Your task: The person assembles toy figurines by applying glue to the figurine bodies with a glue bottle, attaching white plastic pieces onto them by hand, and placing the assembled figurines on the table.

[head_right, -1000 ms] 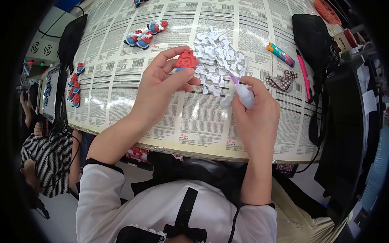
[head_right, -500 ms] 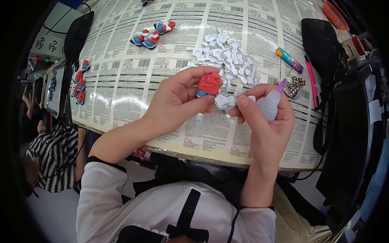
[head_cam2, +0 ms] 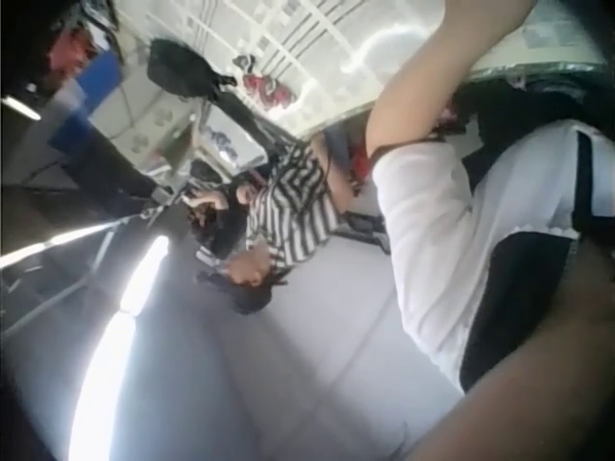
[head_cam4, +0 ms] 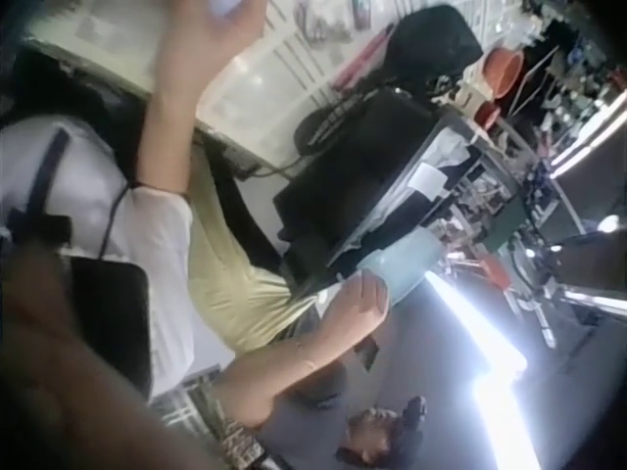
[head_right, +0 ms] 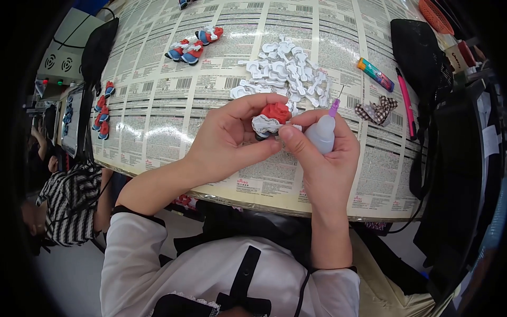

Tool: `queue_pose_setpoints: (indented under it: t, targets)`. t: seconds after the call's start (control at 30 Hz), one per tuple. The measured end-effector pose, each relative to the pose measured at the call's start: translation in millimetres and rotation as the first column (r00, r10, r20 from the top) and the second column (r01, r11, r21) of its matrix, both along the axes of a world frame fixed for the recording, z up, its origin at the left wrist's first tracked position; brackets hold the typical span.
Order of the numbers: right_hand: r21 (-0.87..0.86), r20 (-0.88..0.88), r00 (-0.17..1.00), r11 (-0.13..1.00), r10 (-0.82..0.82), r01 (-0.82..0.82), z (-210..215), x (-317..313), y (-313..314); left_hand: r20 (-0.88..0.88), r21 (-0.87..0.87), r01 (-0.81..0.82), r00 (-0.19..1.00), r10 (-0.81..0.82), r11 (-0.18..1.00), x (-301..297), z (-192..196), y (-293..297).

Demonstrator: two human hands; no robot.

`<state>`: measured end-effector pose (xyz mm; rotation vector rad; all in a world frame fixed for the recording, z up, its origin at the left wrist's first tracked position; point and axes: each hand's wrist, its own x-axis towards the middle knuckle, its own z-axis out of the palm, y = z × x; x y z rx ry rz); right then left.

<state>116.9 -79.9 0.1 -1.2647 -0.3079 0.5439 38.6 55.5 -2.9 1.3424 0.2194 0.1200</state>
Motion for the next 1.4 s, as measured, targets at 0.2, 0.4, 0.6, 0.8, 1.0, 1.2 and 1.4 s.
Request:
queue_pose_setpoints:
  t: [0.2, 0.4, 0.6, 0.8, 1.0, 1.2, 1.4]
  targets:
    - [-0.003, 0.021, 1.0, 1.0, -0.022, 0.023, -0.1, -1.5, 0.6, 0.041, -0.013, -0.005, 0.999, 0.006, 1.0, -1.0, -4.9, -0.4]
    - [-0.065, 0.105, 0.994, 0.997, -0.03, 0.037, 1.2, -3.8, -1.7, 0.11, -0.053, 0.04, 0.993, -0.034, 0.998, -3.1, -5.6, 2.1]
    - [-0.125, 0.231, 0.973, 0.991, -0.014, 0.044, 1.7, -2.4, 0.4, 0.178, 0.083, 0.049, 0.982, -0.063, 0.995, -6.3, -4.2, 4.2]
    - [-0.144, 0.514, 0.857, 0.988, 0.024, 0.058, 0.1, -0.4, -1.8, 0.153, 0.2, 0.042, 0.985, -0.074, 0.979, -8.7, -2.2, 4.1]
    - [-0.141, 0.457, 0.889, 0.988, 0.007, 0.065, -3.2, -2.8, -1.2, 0.128, 0.086, 0.048, 0.99, -0.059, 0.995, -8.9, -3.9, 1.4]
    - [-0.191, 0.125, 0.992, 0.981, 0.005, 0.019, 0.9, -1.7, 0.4, 0.003, -0.061, 0.066, 0.998, -0.066, 0.996, -1.6, 2.0, 3.5]
    - [-0.186, -0.083, 0.993, 0.977, 0.087, -0.102, 1.8, 7.1, -3.1, -0.17, -0.408, 0.032, 0.979, -0.11, 0.913, 3.4, -1.7, 14.3]
